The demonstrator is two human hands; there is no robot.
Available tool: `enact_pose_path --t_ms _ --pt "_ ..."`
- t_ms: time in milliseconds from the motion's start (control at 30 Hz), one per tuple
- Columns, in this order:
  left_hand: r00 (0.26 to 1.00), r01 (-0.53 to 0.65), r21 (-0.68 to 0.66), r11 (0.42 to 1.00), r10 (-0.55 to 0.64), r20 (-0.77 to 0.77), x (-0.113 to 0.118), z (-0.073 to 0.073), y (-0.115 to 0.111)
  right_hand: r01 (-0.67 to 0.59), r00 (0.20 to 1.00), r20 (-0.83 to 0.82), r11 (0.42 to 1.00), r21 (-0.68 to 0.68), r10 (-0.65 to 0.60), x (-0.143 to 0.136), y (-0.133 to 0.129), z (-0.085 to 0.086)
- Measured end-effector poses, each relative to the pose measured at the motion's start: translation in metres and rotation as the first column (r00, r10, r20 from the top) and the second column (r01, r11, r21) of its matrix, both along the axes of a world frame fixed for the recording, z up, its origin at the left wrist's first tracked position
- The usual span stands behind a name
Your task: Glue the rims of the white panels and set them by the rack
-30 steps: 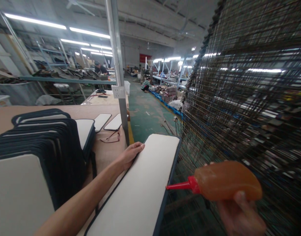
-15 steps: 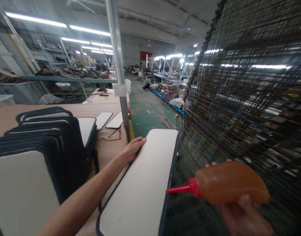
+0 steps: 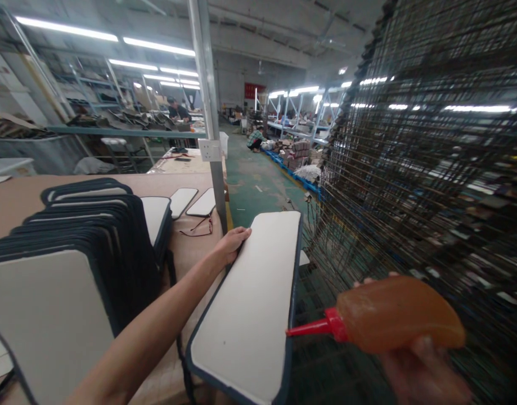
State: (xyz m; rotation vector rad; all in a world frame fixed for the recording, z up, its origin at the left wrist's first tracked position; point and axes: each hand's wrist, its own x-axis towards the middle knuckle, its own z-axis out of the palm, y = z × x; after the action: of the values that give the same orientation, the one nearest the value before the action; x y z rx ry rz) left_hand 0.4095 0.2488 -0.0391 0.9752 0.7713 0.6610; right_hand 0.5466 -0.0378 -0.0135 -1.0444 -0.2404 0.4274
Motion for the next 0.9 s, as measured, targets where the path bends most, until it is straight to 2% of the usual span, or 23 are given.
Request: enact_pose_path --t_ms 233,400,567,800,900 --pt "0.999 -0.040 -0.007 0.999 0.040 -0.010 -0.005 -0.005 0.010 0.033 0.997 -0.072 0.998 -0.059 -0.037 -0.005 0.002 0.004" --pt "0.995 -0.098 -0.015 0.995 0.097 -0.014 -0.009 -0.007 0.017 -0.043 0.999 -0.008 0.998 -0.037 0.043 -0.005 0.001 0.000" --pt "0.989 -0.150 -0.029 0.988 0.150 -0.011 -0.013 -0.009 0.023 -0.065 0.993 0.095 0.998 0.004 0.064 -0.005 -0.003 -0.005" --pt "0.966 -0.258 -0.050 0.965 0.257 -0.012 -0.017 -0.012 0.031 0.031 0.999 -0.005 0.997 -0.074 -0.031 -0.007 -0.008 -0.011" --pt "0.953 -0.304 -0.062 0.951 0.303 -0.015 -0.018 -0.013 0.032 0.065 0.997 0.043 0.992 -0.110 -0.061 -0.007 -0.015 -0.017"
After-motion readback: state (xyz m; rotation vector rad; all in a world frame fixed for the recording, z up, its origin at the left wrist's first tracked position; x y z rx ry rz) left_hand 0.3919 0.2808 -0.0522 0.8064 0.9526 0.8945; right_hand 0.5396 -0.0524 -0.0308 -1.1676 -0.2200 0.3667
